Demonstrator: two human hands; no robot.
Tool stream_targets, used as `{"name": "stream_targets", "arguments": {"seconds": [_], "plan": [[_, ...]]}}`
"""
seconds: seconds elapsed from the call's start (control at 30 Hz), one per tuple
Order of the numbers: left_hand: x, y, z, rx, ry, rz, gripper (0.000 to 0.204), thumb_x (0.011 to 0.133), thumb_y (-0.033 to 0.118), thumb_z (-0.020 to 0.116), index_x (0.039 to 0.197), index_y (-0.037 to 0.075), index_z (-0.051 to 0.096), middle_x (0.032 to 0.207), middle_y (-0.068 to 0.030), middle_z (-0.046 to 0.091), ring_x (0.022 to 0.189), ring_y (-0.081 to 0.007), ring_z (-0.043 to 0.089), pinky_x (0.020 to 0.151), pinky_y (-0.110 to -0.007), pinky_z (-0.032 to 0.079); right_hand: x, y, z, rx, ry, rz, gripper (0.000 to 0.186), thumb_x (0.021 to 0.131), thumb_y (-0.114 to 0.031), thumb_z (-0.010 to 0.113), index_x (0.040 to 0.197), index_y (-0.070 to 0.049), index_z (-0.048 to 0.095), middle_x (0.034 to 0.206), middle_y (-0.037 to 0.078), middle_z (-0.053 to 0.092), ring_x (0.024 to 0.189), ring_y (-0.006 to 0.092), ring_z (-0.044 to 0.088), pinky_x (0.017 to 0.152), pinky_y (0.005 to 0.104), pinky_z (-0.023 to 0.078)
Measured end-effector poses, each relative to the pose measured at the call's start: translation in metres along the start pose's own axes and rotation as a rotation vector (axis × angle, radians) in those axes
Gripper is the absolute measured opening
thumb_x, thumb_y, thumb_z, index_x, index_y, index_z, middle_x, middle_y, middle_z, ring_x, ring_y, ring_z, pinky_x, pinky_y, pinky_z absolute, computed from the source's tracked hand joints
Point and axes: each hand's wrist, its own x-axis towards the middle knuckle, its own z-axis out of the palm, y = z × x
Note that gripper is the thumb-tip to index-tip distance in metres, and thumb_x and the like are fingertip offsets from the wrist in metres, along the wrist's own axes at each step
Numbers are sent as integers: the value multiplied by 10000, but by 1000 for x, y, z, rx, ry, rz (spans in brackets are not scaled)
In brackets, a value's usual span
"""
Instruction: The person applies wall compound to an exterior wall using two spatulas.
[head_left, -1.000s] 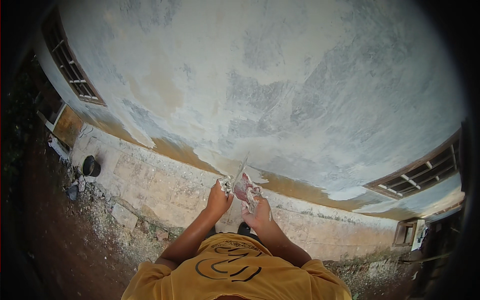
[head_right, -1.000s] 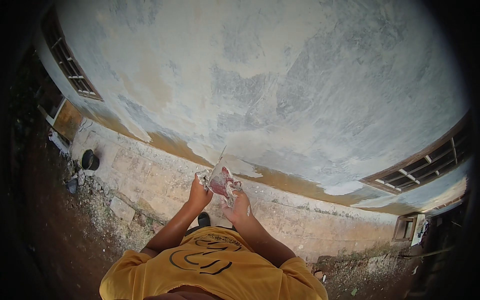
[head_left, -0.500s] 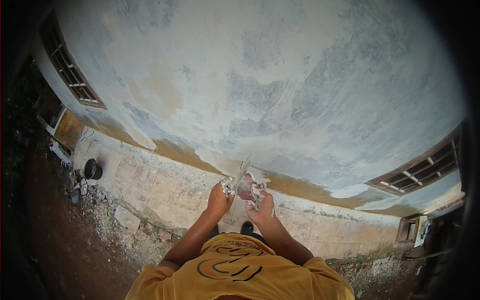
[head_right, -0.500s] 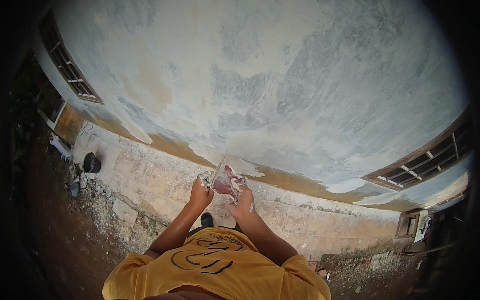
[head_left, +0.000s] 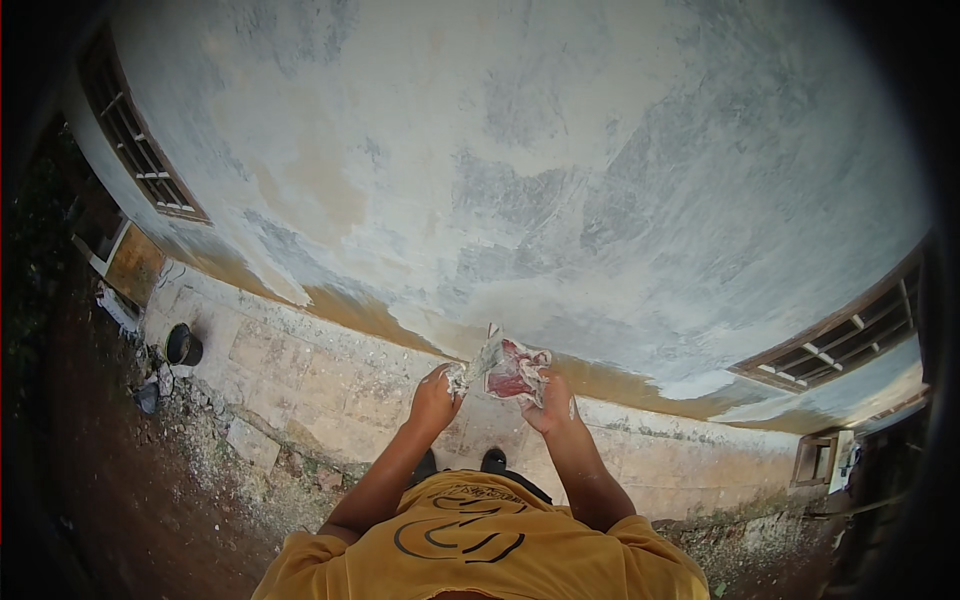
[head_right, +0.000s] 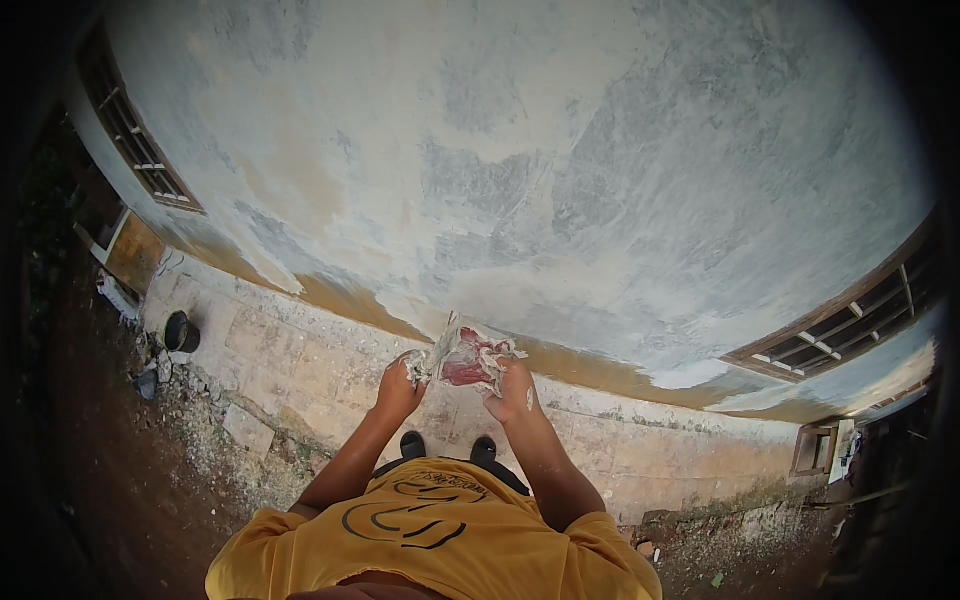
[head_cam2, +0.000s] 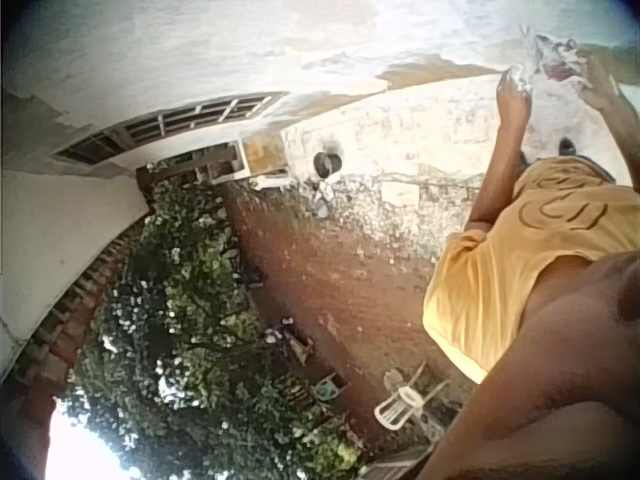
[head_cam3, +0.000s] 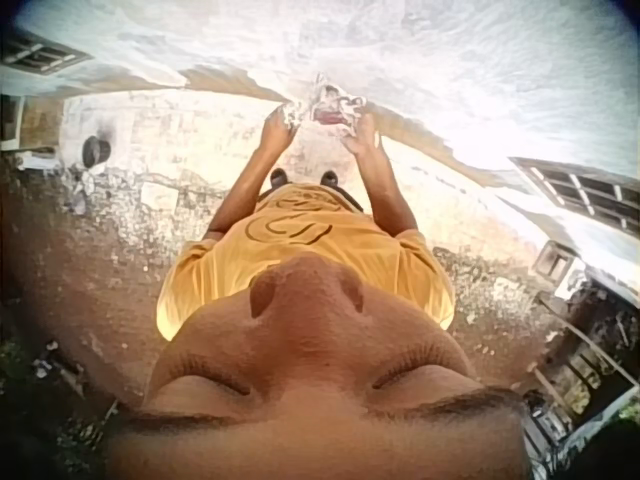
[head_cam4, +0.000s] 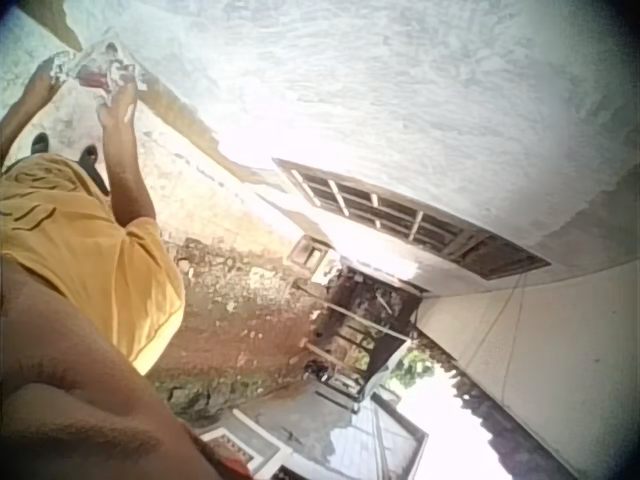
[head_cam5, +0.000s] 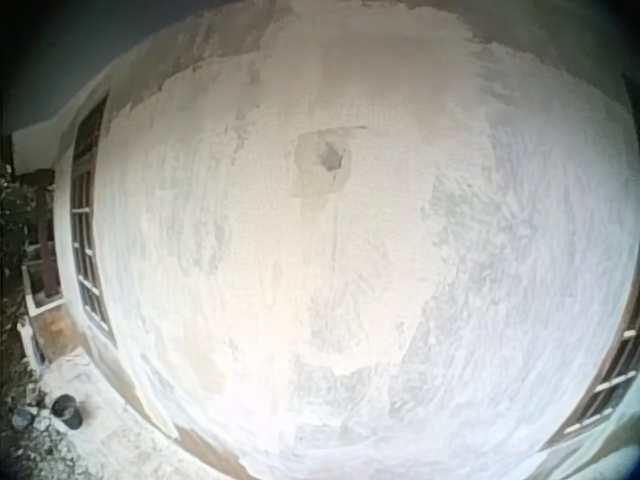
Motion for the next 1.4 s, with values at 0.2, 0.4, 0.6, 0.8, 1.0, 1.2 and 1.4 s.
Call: {"name": "stream_targets", "arguments": {"seconds": [0.2, 0.4, 0.6, 0.8, 1.0, 1.2, 1.4], "plan": [[1, -7, -5, 76, -70, 39, 422, 645, 46, 695, 1027, -50, 545, 1067, -249, 569, 915, -390, 581, 806, -427, 483, -7, -21, 2, -55, -34, -34, 284, 821, -91, 415, 1056, -81, 574, 949, 47, 648, 842, 183, 633, 705, 337, 511], [-12, -14, 10, 97, -69, 55, 471, 665, 23, 670, 1100, -54, 506, 1052, -277, 566, 923, -389, 581, 790, -413, 489, -2, -43, -4, -32, -91, -80, 300, 815, -76, 406, 1072, -82, 562, 965, 56, 639, 873, 187, 634, 755, 353, 531], [-1, 11, 17, -892, 121, -467, 418, 794, -97, 459, 1173, 45, 356, 858, -30, 497, 660, -96, 487, 543, -241, 423, 1, -56, 3, 45, -159, -371, 376, 821, -30, 394, 1185, -68, 479, 1099, 76, 585, 965, 227, 604, 795, 359, 521], [11, 19, 4, -1054, 66, -543, 390, 812, -102, 432, 1171, 43, 386, 893, -34, 514, 686, -100, 495, 558, -251, 427, 4, -50, 1, 96, -318, -433, 429, 813, -3, 411, 1240, -37, 432, 1160, 100, 552, 1049, 250, 571, 850, 401, 510], [12, 24, 5, -1133, 113, -521, 324, 811, -76, 459, 1099, 66, 414, 854, -29, 501, 646, -107, 494, 502, -262, 416, -18, -72, 43, -20, -388, -783, 426, 807, 22, 493, 1228, 3, 434, 1160, 128, 548, 1050, 252, 570, 902, 383, 480], [21, 41, 3, -1136, 84, -485, 237, 833, -31, 545, 1002, 69, 412, 718, -7, 479, 545, -100, 463, 457, -254, 389, -67, -144, 113, -528, 29, -1548, 231, 857, -31, 551, 1065, 68, 567, 1010, 123, 610, 885, 171, 574, 794, 271, 440], [37, 39, -2, -1132, 84, -424, 299, 816, -46, 549, 1064, 60, 421, 799, -21, 527, 597, -94, 497, 481, -247, 399, -110, -246, 228, -1001, 222, -2539, 298, 671, 129, 510, 928, 30, 624, 934, 222, 607, 844, 385, 580, 707, 360, 480]]}}
